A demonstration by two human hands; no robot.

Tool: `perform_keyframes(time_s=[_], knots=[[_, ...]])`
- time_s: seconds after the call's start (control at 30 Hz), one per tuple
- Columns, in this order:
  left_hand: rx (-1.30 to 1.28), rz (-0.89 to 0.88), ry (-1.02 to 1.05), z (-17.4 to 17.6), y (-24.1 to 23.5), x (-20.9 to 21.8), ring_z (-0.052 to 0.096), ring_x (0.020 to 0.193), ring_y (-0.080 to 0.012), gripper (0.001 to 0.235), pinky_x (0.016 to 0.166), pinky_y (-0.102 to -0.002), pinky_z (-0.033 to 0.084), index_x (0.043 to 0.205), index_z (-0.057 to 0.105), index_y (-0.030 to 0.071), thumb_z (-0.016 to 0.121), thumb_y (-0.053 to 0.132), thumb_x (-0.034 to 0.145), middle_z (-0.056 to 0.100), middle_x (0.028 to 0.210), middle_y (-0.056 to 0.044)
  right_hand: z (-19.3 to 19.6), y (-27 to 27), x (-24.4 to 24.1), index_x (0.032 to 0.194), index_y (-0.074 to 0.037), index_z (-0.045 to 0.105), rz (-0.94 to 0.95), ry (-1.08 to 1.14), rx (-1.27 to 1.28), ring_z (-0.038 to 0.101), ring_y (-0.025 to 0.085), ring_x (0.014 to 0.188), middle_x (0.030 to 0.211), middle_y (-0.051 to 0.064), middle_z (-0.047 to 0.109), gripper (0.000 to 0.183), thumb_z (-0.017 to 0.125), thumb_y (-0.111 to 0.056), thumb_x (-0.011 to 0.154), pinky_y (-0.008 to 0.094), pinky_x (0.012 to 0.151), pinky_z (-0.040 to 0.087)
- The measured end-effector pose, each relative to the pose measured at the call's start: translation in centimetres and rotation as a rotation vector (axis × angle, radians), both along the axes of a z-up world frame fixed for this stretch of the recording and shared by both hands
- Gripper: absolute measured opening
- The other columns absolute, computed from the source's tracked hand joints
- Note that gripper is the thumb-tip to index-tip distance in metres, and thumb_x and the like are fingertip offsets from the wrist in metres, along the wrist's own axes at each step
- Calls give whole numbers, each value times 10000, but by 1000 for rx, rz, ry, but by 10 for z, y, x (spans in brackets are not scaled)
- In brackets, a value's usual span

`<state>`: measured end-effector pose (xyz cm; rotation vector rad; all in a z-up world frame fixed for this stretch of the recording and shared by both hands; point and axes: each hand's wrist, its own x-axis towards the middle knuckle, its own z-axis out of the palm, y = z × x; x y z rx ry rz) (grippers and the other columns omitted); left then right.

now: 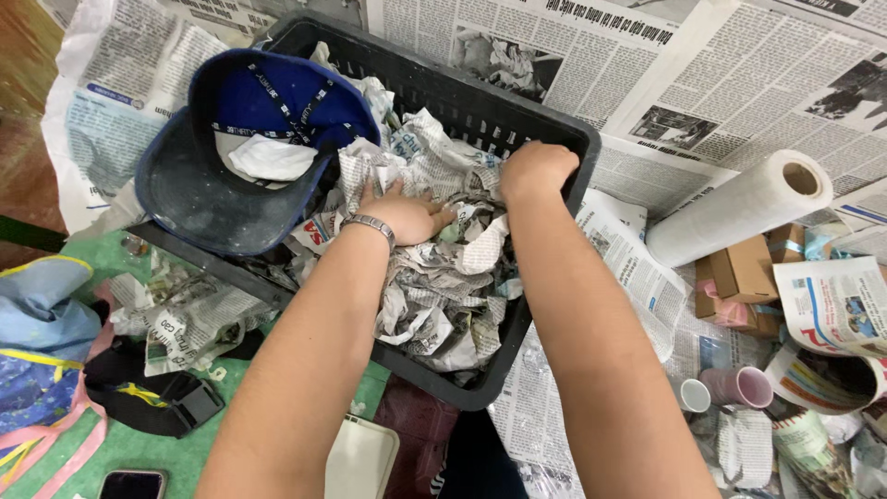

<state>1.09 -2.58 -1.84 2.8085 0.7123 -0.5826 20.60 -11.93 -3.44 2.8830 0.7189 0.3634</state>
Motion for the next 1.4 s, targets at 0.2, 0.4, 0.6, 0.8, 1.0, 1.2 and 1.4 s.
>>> perform_keyframes(time_s=[0.2, 0.4, 0.6, 0.8, 1.0, 1.2, 1.4], knots=[[-21, 18, -142, 3, 3, -5, 158, 1573, -328, 644, 1230, -644, -65, 1515, 462, 374, 261, 670, 979, 340, 1647, 55, 8, -8, -1, 1149, -94, 764, 91, 122, 121, 668, 351, 1114, 1228, 157, 684, 298, 667, -213, 894, 455, 870, 536], [-37, 70, -313, 27, -7, -15, 400, 1467, -342, 677, 1259, -611, 45, 1495, 508, 315, 461, 674, 923, 540, 1505, -79, 25, -6, 8, 1136, -128, 648, 728, 704, 1497, 727, 205, 1000, 1100, 57, 734, 176, 635, -274, 1038, 383, 856, 571], [-61, 223, -611, 50, -13, -21, 550, 1357, -291, 926, 1232, -540, 242, 1462, 422, 103, 771, 640, 793, 610, 1387, -156, 32, -17, 0, 1109, -156, 596, 865, 1162, 1647, 743, 160, 950, 1076, 6, 749, 136, 529, -275, 1106, 311, 805, 550], [-612, 115, -1501, 42, -8, -12, 602, 1217, -208, 1061, 963, -407, 543, 1566, 189, 84, 836, 315, 758, 551, 1403, -129, 29, -16, -10, 1199, -74, 673, 923, 1242, 1191, 661, 114, 931, 1023, -5, 705, 162, 620, -188, 1096, 312, 833, 541], [-601, 250, -1549, 25, 14, -4, 763, 778, -113, 289, 741, -283, 600, 1161, 735, 31, 647, 280, 1042, 790, 875, -15, 30, -13, -9, 1217, -73, 630, 940, 1056, 1282, 673, 86, 986, 1088, -33, 715, 298, 701, -133, 934, 279, 893, 566], [-360, 246, -1369, 16, 17, -2, 666, 697, -88, 340, 664, -257, 527, 1006, 781, 31, 779, 353, 898, 762, 824, -37, 27, -10, -13, 1143, -44, 745, 986, 1132, 1099, 682, 79, 912, 1010, -17, 764, 249, 767, -159, 924, 257, 846, 557], [-593, 471, -1606, 15, 26, -2, 553, 782, -114, 449, 719, -312, 491, 965, 716, -75, 694, 359, 1081, 686, 859, -74, 19, -11, 8, 1038, -29, 780, 685, 799, 1297, 647, 127, 816, 904, 43, 739, 297, 665, -304, 1039, 291, 746, 515]])
